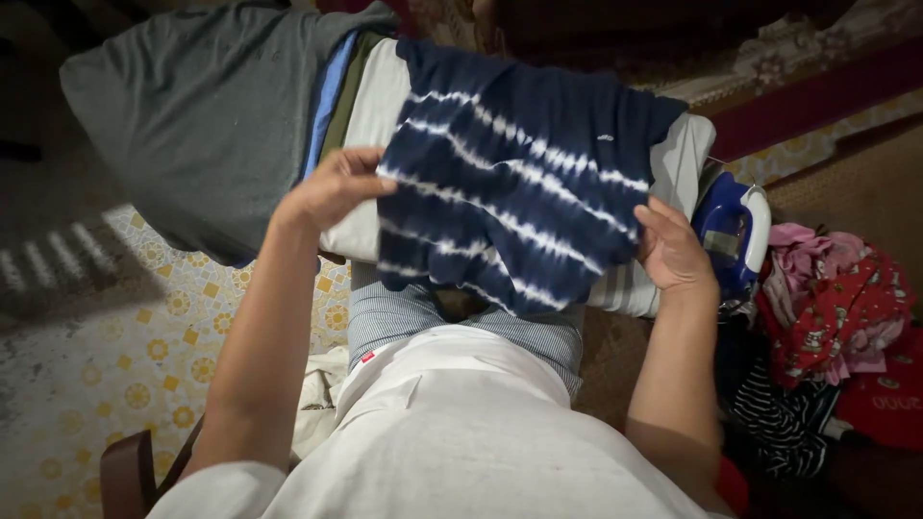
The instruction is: The person irons a gray t-shirt on an ironing board, smoothing it with one hand while moving the iron with the other. After finishing the t-shirt, the person picks up a blue and white patterned cloth and irons it in the same manner.
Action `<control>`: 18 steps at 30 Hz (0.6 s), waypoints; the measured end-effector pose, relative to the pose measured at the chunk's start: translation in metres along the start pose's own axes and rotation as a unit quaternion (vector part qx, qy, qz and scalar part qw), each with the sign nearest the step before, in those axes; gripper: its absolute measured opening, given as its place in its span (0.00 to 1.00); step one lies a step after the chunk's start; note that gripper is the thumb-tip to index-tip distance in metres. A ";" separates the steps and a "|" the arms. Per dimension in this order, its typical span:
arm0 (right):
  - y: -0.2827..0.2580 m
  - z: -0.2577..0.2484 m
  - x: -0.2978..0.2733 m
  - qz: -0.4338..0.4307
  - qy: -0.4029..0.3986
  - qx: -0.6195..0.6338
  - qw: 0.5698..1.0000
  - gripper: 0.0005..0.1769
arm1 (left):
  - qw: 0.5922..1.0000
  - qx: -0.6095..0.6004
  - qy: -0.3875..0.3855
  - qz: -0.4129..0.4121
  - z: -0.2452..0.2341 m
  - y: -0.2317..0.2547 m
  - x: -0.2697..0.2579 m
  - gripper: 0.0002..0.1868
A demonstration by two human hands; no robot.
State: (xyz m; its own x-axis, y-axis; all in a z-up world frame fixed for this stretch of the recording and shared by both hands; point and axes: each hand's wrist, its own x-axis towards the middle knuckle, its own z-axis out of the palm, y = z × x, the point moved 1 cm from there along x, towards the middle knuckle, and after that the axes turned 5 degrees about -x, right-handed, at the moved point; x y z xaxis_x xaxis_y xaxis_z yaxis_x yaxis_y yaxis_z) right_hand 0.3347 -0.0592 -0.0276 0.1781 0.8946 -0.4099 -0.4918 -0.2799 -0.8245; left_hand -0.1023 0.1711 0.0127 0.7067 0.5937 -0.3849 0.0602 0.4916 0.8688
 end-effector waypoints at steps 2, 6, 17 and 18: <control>0.000 0.001 0.007 0.024 0.008 0.058 0.998 0.29 | 0.999 -0.012 0.027 -0.029 0.013 -0.005 0.005 0.38; -0.013 0.025 0.073 -0.038 0.167 -0.035 0.985 0.32 | 0.997 0.007 0.002 0.078 0.041 -0.015 0.067 0.39; -0.028 0.023 0.096 -0.003 0.120 -0.019 0.993 0.28 | 0.963 0.248 0.092 -0.055 0.006 0.021 0.098 0.36; -0.012 0.015 0.082 0.035 0.110 -0.035 0.993 0.28 | 0.951 0.293 0.067 -0.067 0.003 0.015 0.079 0.36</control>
State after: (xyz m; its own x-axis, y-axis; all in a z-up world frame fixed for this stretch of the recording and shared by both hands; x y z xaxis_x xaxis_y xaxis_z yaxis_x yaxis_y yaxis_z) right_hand 0.3421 0.0226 -0.0450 0.3316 0.7762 -0.5363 -0.4497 -0.3697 -0.8131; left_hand -0.0432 0.2230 -0.0038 0.5709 0.6460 -0.5066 0.5535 0.1529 0.8187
